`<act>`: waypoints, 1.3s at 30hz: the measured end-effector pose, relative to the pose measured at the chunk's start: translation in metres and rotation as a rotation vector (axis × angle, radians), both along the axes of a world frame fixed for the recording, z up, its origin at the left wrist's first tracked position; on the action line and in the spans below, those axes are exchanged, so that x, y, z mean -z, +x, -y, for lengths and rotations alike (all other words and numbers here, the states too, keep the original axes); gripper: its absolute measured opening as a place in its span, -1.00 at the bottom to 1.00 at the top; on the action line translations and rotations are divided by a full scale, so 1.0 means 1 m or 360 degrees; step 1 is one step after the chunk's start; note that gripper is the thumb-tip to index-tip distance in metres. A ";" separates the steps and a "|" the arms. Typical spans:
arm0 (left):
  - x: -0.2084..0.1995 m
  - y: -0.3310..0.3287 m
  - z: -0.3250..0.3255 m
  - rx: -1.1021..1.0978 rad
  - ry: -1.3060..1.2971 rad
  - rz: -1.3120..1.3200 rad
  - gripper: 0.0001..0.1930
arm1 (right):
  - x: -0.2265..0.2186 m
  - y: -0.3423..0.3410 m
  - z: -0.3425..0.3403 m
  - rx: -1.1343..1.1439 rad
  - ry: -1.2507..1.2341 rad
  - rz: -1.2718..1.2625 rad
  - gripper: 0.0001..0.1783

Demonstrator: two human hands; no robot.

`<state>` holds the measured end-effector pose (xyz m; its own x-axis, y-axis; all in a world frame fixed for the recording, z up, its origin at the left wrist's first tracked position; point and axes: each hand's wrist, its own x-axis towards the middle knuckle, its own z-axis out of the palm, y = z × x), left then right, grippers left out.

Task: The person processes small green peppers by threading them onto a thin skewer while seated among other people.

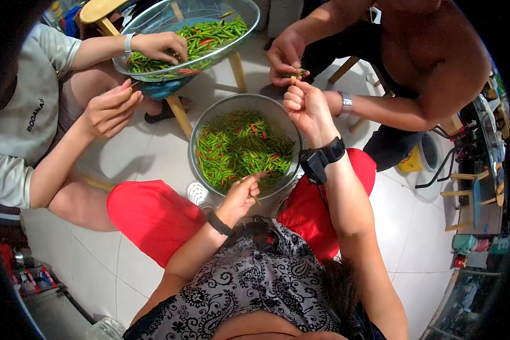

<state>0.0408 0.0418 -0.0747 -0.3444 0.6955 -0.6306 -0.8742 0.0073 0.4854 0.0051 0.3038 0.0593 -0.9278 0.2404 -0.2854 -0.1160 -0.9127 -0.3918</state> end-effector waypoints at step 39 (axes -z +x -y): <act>-0.043 -0.024 0.008 -0.0448 0.0511 -0.0013 -0.70 | 0.029 0.137 0.146 -0.0060 0.2773 0.0712 -0.77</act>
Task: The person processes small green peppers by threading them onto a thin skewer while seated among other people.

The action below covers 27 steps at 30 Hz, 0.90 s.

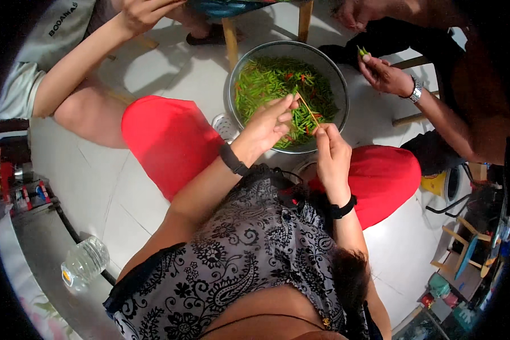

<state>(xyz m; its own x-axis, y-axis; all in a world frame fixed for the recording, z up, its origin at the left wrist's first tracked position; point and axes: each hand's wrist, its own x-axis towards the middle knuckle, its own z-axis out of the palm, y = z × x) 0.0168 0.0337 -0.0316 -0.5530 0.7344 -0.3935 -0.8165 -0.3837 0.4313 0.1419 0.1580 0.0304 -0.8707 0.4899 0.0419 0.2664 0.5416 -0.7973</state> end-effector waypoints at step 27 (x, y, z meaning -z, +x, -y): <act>-0.007 0.014 0.000 -0.0582 -0.1049 -0.1687 -0.78 | 0.000 -0.004 0.015 0.0011 0.0028 0.0016 -0.80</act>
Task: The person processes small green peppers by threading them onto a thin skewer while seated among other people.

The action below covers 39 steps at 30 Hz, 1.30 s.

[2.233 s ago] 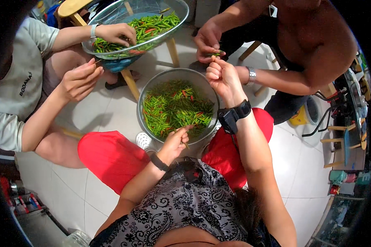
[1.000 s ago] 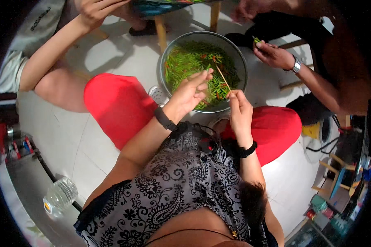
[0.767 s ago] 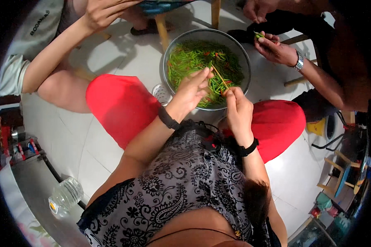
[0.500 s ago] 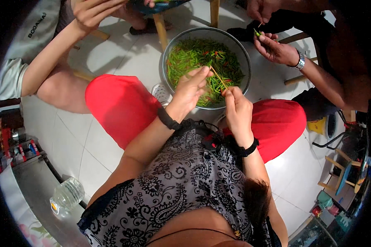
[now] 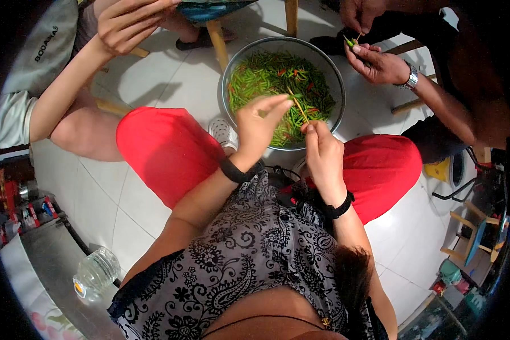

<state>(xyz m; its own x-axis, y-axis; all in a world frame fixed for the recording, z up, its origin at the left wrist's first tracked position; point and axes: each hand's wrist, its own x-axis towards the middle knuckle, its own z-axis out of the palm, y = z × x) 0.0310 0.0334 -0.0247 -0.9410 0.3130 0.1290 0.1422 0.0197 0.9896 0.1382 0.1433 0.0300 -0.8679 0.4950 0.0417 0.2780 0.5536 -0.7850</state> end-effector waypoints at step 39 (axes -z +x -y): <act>0.016 0.002 0.001 0.0891 0.0369 0.1372 -0.65 | 0.021 0.000 -0.012 0.0102 -0.0112 -0.0046 -0.74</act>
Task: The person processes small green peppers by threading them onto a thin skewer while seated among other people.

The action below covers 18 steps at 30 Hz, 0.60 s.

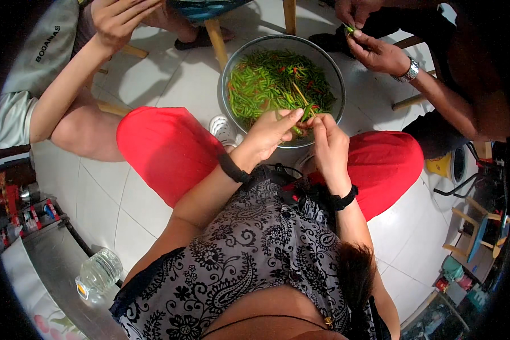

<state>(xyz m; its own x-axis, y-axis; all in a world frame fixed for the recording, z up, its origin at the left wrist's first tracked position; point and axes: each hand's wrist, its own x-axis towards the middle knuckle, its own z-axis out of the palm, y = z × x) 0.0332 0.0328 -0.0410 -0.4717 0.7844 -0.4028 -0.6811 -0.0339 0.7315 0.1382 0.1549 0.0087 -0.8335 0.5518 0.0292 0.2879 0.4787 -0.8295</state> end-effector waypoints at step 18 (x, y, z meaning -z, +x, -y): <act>0.004 -0.020 0.005 -0.0534 0.0176 0.0249 -0.67 | -0.008 0.002 -0.001 -0.0140 0.0172 0.0101 -0.78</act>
<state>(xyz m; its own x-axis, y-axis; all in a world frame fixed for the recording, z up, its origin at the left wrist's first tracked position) 0.0129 0.0281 -0.0446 -0.6492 0.6394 -0.4119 -0.7217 -0.3469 0.5990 0.1398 0.1559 0.0170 -0.8806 0.4728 0.0302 0.2908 0.5897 -0.7534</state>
